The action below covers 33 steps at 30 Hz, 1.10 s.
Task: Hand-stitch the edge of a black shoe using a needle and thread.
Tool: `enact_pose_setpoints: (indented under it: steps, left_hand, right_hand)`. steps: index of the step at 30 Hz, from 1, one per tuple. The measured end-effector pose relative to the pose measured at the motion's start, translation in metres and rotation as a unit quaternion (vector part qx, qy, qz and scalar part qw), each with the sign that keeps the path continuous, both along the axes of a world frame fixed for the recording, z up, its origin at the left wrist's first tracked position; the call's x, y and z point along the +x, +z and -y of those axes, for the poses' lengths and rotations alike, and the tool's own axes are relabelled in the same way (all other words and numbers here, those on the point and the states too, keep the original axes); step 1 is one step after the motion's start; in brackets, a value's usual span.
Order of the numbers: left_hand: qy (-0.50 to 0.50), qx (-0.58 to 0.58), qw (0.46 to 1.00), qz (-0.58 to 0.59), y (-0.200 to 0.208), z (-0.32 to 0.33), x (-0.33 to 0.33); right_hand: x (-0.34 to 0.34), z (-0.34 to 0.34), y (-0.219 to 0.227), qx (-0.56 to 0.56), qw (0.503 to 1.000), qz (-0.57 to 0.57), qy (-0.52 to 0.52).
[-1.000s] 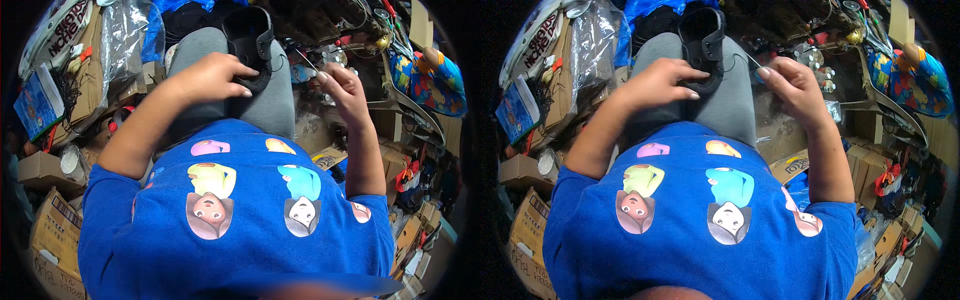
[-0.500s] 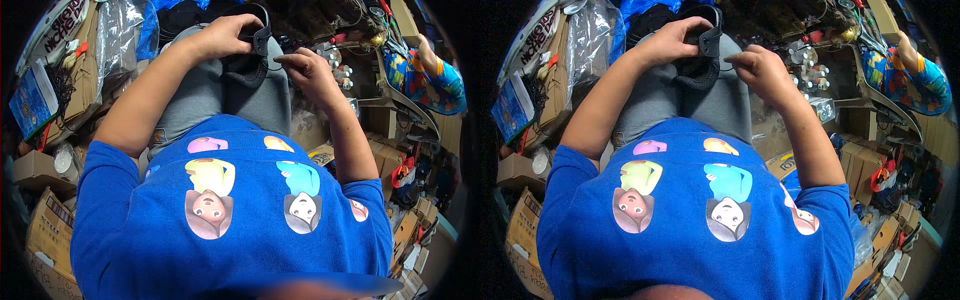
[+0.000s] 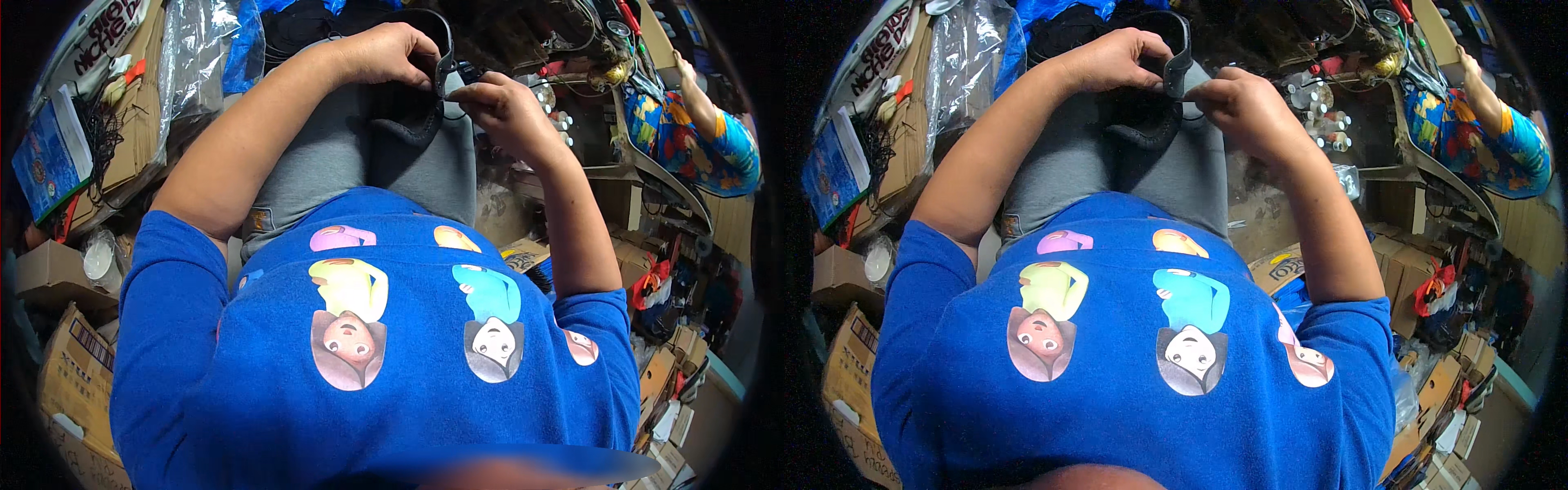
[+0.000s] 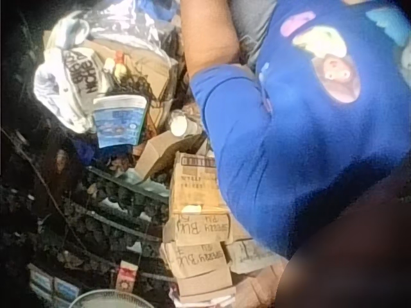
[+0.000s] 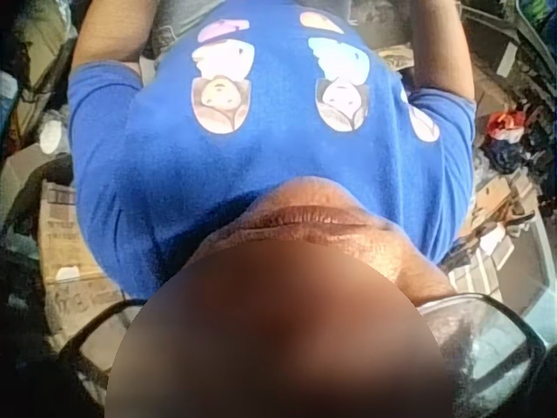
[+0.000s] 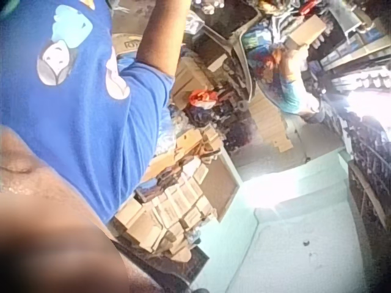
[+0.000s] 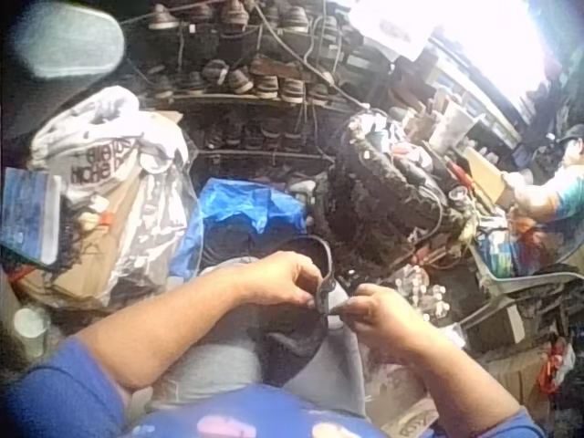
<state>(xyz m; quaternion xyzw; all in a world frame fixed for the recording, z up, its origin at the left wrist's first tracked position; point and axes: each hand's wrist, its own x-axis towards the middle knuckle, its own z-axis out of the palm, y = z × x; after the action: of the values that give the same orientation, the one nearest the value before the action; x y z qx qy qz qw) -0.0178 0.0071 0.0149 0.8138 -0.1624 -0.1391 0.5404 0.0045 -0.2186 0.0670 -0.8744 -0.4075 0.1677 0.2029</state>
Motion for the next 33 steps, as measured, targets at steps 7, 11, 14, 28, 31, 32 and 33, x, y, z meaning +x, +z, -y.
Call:
enact_pose_setpoints:
  steps: [7, 11, 14, 28, 31, 32, 33]
  left_hand:
    - [0.007, 0.034, 0.998, 0.058, -0.007, 0.003, 0.002]
    - [0.044, 0.08, 0.989, 0.118, -0.011, 0.003, 0.0]
    - [0.168, 0.087, 0.94, 0.285, -0.022, -0.019, -0.005]
    - [0.182, 0.291, 0.884, 0.318, -0.009, -0.002, -0.091]
    - [0.191, 0.194, 0.912, 0.306, -0.007, -0.002, -0.09]
    - [0.19, 0.193, 0.912, 0.308, -0.009, -0.004, -0.086]
    - [0.18, 0.153, 0.926, 0.294, -0.013, -0.006, -0.082]
  right_hand:
    - [0.01, 0.005, -0.022, 0.069, 0.981, -0.169, -0.06]
    - [-0.003, -0.002, -0.033, 0.12, 0.989, -0.066, -0.059]
    - [-0.004, -0.002, -0.023, 0.108, 0.993, 0.05, 0.008]
    - [-0.028, 0.012, -0.033, 0.087, 0.994, 0.038, -0.05]
    - [-0.009, 0.017, -0.037, 0.104, 0.982, -0.137, -0.081]
    - [-0.002, 0.019, -0.039, 0.114, 0.972, -0.192, -0.076]
    - [0.003, 0.018, -0.038, 0.109, 0.969, -0.211, -0.075]
